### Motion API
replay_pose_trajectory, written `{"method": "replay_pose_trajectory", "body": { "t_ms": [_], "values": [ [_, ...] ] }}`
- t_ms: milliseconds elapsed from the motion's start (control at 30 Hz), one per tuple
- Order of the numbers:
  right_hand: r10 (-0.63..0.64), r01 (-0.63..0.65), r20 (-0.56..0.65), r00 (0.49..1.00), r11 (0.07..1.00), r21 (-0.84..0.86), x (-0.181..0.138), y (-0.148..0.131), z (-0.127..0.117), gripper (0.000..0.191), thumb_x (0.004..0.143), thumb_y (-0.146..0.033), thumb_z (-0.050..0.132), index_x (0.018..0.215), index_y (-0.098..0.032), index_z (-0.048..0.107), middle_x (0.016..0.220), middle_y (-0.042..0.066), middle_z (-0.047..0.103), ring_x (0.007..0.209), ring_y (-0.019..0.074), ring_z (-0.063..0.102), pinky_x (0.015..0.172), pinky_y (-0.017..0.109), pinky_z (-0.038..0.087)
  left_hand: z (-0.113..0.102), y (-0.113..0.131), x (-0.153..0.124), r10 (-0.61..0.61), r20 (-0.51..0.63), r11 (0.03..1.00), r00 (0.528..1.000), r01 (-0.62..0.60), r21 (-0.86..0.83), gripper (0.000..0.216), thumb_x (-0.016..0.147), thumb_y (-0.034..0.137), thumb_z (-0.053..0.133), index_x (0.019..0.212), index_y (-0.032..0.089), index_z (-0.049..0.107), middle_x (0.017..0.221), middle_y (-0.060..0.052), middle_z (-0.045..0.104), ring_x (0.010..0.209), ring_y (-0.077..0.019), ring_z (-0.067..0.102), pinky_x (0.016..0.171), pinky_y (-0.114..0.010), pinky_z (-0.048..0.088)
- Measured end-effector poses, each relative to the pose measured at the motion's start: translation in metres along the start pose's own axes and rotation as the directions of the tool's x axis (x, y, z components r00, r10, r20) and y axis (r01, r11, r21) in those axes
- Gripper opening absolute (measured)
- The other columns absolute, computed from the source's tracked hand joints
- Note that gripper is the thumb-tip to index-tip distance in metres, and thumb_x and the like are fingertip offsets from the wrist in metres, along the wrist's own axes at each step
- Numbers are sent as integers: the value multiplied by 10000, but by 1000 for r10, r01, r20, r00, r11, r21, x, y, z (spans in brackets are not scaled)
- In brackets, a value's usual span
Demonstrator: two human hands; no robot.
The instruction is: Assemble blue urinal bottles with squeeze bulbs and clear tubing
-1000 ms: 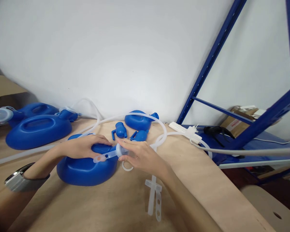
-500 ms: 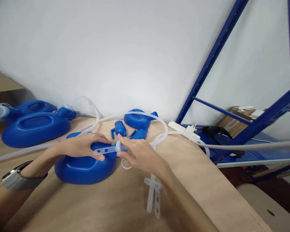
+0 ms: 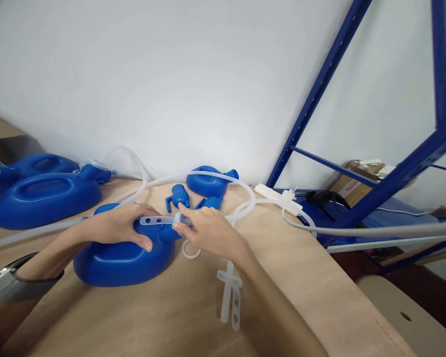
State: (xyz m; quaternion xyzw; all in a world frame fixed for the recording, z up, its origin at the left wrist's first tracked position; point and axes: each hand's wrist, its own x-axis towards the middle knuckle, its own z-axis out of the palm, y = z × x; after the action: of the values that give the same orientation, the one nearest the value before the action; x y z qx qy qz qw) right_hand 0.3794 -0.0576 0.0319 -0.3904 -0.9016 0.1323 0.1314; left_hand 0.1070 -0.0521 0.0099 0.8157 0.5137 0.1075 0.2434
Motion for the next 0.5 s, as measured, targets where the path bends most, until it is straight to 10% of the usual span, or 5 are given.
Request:
{"method": "replay_pose_trajectory", "body": {
  "t_ms": [500],
  "values": [
    [-16,15,88,996,1000,18,10,10,-3,831,903,-547,752,1593,-198,448,955,68,781,988,295,719,957,433,494,1,11,-1,-5,-4,1000,1000,5,29,719,594,778,835,1092,264,765,1195,-50,764,1077,-310,687,889,-337,506]
  ]
}}
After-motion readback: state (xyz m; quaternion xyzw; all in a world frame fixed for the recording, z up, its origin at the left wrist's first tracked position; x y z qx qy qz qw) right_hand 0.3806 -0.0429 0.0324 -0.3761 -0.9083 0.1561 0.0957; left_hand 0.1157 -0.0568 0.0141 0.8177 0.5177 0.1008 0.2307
